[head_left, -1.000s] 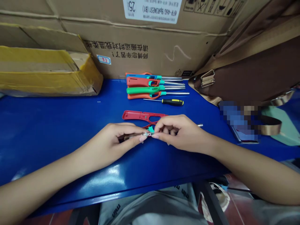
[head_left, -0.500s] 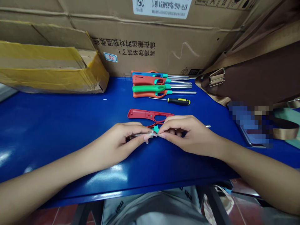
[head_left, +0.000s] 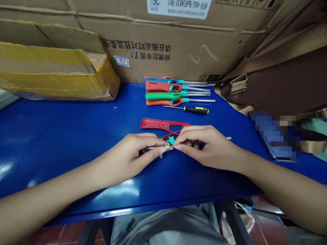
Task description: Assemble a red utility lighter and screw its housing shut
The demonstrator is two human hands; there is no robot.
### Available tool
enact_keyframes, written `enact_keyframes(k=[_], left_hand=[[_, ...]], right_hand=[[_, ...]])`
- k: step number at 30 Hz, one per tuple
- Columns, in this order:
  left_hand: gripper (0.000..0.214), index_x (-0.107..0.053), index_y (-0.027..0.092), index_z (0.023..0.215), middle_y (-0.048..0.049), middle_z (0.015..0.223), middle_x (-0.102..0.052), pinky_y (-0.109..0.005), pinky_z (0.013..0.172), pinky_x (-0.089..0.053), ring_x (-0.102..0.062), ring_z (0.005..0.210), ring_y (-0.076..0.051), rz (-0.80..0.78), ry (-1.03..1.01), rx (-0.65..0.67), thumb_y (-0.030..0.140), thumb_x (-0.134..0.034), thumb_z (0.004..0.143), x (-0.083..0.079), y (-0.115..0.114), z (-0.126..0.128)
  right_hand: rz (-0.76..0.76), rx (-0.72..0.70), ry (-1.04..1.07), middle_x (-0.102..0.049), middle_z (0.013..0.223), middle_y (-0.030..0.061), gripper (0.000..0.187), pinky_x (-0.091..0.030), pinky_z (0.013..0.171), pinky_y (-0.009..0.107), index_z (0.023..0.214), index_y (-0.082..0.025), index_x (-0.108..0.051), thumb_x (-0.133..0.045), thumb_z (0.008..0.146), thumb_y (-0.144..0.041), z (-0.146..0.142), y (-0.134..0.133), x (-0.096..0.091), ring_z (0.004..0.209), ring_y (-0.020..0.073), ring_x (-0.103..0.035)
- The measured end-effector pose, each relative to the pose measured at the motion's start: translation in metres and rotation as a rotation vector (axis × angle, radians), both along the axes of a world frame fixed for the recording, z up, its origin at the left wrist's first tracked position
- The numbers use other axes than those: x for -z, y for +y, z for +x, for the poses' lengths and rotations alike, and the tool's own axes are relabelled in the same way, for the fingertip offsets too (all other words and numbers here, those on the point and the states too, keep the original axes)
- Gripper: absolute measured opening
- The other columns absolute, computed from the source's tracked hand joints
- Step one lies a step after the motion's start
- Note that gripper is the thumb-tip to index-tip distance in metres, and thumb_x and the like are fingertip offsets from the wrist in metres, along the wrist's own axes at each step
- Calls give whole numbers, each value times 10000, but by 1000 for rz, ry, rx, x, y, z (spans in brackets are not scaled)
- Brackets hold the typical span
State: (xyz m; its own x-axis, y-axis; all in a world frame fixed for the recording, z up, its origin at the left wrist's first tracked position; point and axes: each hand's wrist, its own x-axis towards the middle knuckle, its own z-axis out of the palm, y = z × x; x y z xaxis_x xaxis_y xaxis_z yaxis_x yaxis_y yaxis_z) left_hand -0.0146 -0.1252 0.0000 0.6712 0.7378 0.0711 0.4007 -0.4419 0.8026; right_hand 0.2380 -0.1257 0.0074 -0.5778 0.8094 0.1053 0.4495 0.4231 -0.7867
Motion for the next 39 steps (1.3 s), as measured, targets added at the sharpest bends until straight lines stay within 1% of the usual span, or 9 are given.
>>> enact_keyframes(k=[6, 11, 17, 23, 31, 39], left_hand=[[226, -785, 260, 1112, 7, 1076, -799, -236, 865, -537, -717, 975, -153, 1, 7, -1, 367, -599, 1043, 1, -1, -1], [231, -782, 261, 1136, -2, 1082, -796, -240, 850, -540, -718, 976, -159, 35, 7, 0, 361, -597, 1042, 1, 0, -1], [218, -775, 259, 1139, -1, 1089, -796, -236, 855, -539, -716, 977, -156, 63, 7, 13, 335, -594, 1045, 2, 0, -1], [227, -778, 252, 1132, -11, 1090, -795, -247, 866, -543, -717, 980, -164, 60, 14, 10, 346, -589, 1047, 2, 0, 0], [239, -779, 246, 1131, -23, 1086, -796, -254, 848, -551, -719, 972, -173, 63, 19, 10, 350, -580, 1050, 2, -1, -2], [217, -775, 249, 1144, 5, 1099, -796, -224, 867, -542, -720, 986, -145, 72, 15, 11, 326, -598, 1044, 3, 0, 1]], right_hand=[[-5, -12, -9, -727, 856, 15, 125, -438, 581, 218, 929, -183, -763, -652, 975, -214, 1, -1, -2, 667, 96, -577], [12, -33, -13, -723, 858, 7, 114, -440, 584, 210, 934, -181, -763, -655, 970, -191, 0, -2, -4, 667, 86, -578], [19, -8, -25, -730, 873, 8, 109, -450, 592, 215, 923, -187, -758, -657, 964, -188, 1, -3, -3, 677, 91, -590], [31, -23, -30, -720, 844, 6, 109, -450, 586, 209, 923, -179, -761, -658, 958, -178, -1, -3, -3, 657, 85, -579], [35, -6, -31, -719, 860, 12, 109, -450, 578, 216, 920, -195, -759, -658, 961, -199, 1, -3, 0, 655, 91, -584], [47, -31, -25, -702, 839, -2, 106, -455, 579, 203, 917, -188, -749, -653, 954, -163, -1, -2, -1, 651, 80, -581]])
